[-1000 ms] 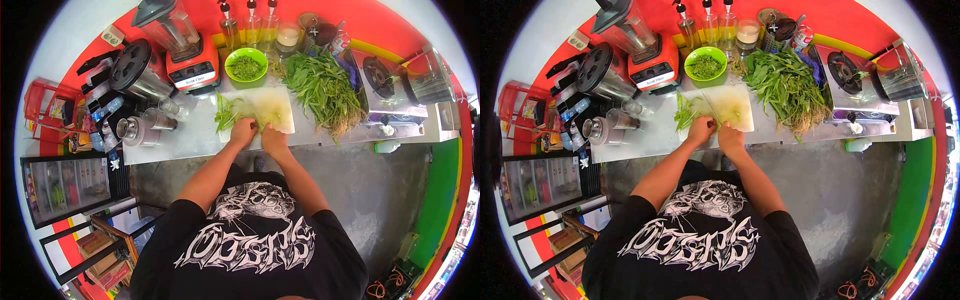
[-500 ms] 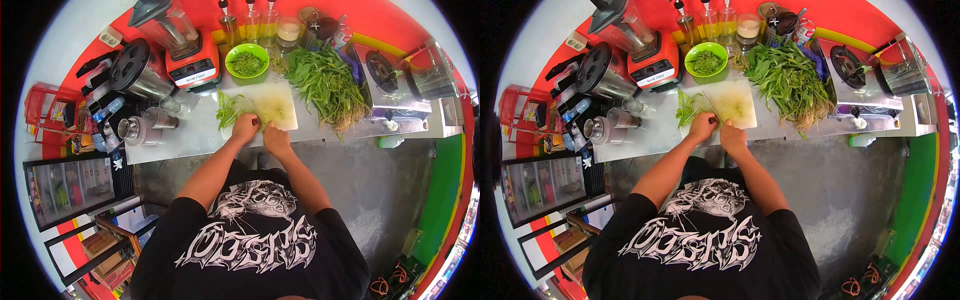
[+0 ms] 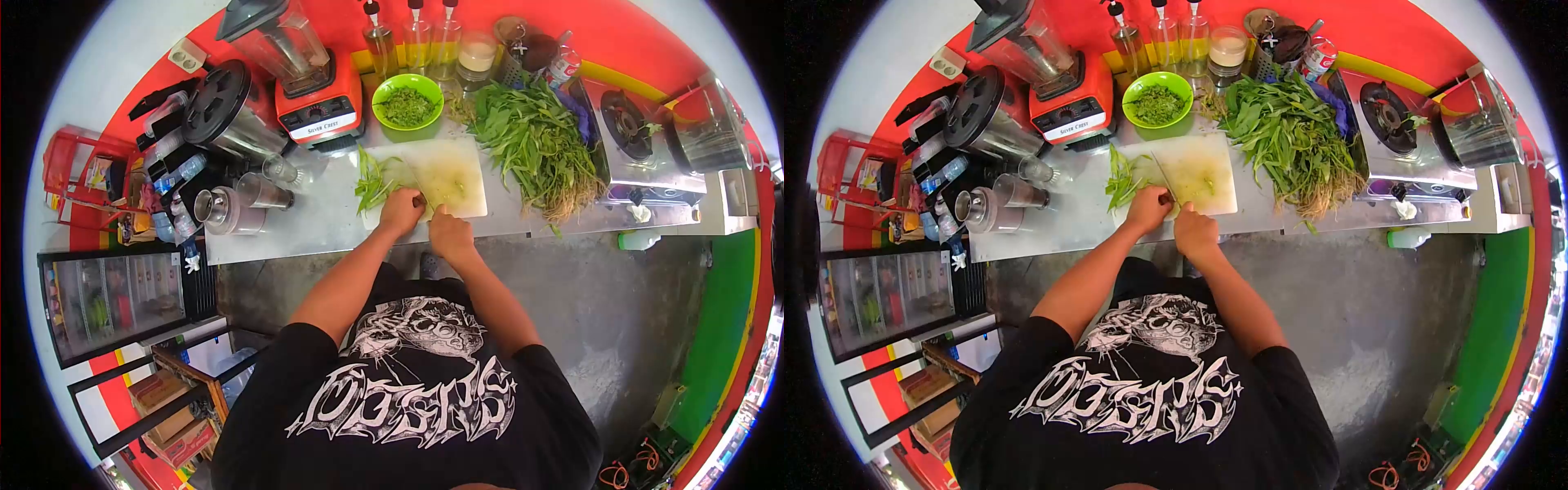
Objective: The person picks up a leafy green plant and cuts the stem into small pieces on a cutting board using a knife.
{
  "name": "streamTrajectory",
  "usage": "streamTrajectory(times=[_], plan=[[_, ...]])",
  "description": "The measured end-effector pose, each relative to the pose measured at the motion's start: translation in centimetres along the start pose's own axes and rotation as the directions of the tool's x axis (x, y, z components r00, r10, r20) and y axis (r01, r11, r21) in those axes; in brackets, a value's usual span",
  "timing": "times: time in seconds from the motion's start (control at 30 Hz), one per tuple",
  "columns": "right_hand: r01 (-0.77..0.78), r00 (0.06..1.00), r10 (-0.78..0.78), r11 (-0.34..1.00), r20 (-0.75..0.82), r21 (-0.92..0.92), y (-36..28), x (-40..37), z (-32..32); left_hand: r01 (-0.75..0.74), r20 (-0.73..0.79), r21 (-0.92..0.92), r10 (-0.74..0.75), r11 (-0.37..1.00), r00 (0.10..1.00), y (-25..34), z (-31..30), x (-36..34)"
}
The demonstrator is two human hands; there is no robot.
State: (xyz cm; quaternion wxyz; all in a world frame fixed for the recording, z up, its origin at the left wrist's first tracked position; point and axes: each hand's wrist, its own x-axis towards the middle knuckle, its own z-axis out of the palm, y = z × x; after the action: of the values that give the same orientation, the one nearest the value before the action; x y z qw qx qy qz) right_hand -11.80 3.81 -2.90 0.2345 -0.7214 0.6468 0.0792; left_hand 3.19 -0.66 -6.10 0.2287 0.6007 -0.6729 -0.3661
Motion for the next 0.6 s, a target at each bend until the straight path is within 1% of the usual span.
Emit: streamTrajectory(times=[0.07, 0.1, 0.13, 0.27, 0.33, 0.37, 0.43, 0.47, 0.5, 0.57, 0.6], plan=[[-0.001, 1.000, 0.001, 1.000, -0.015, 0.021, 0.2, 0.4, 0.8, 0.011, 0.015, -0.010, -0.011, 1.000, 1.000, -0.3, 0.3, -0.2], [0.000, 0.999, 0.001, 0.999, -0.041, 0.037, 0.4, 0.6, 0.8, 0.008, 0.009, -0.006, -0.008, 1.000, 1.000, -0.1, 0.3, -0.2], [0.032, 0.995, -0.030, 0.999, -0.090, 0.013, 0.5, 0.5, 0.9, 0.004, 0.000, -0.002, -0.004, 1.000, 1.000, 0.0, 0.2, -0.2], [0.030, 0.999, -0.031, 0.999, -0.033, -0.023, -0.1, 0.1, 0.1, -0.016, -0.016, 0.059, 0.017, 0.998, 1.000, 0.0, 0.0, -0.2], [0.033, 0.996, -0.028, 0.998, -0.088, 0.048, 0.2, 0.4, 0.9, -0.011, -0.007, 0.022, 0.011, 1.000, 1.000, 0.6, -0.2, -0.5], [0.029, 0.996, -0.025, 0.998, -0.086, 0.049, 0.4, 0.5, 1.3, -0.011, -0.003, 0.021, 0.011, 1.000, 1.000, 0.8, -0.2, -0.7], [0.066, 0.991, -0.061, 0.997, -0.117, 0.038, 0.6, 0.8, 0.8, -0.042, -0.049, 0.033, 0.044, 0.999, 0.998, 1.2, -0.4, -0.7], [0.046, 0.997, -0.045, 0.999, -0.068, 0.020, 0.5, 0.9, 0.7, -0.025, -0.033, 0.026, 0.026, 0.999, 0.999, 1.3, -0.5, -0.7], [0.050, 0.996, -0.049, 0.999, -0.071, 0.021, 0.3, 0.7, 0.5, -0.025, -0.037, 0.029, 0.026, 0.999, 0.999, 1.0, -0.4, -0.5], [0.022, 1.000, -0.021, 0.999, -0.020, 0.047, -0.1, 0.1, 0.3, -0.041, -0.027, 0.049, 0.043, 0.998, 0.999, 0.4, -0.1, -0.4], [0.022, 1.000, -0.021, 0.999, -0.020, 0.048, -0.1, 0.2, 0.5, -0.022, -0.029, 0.034, 0.023, 0.999, 0.999, 0.4, -0.1, -0.3]])
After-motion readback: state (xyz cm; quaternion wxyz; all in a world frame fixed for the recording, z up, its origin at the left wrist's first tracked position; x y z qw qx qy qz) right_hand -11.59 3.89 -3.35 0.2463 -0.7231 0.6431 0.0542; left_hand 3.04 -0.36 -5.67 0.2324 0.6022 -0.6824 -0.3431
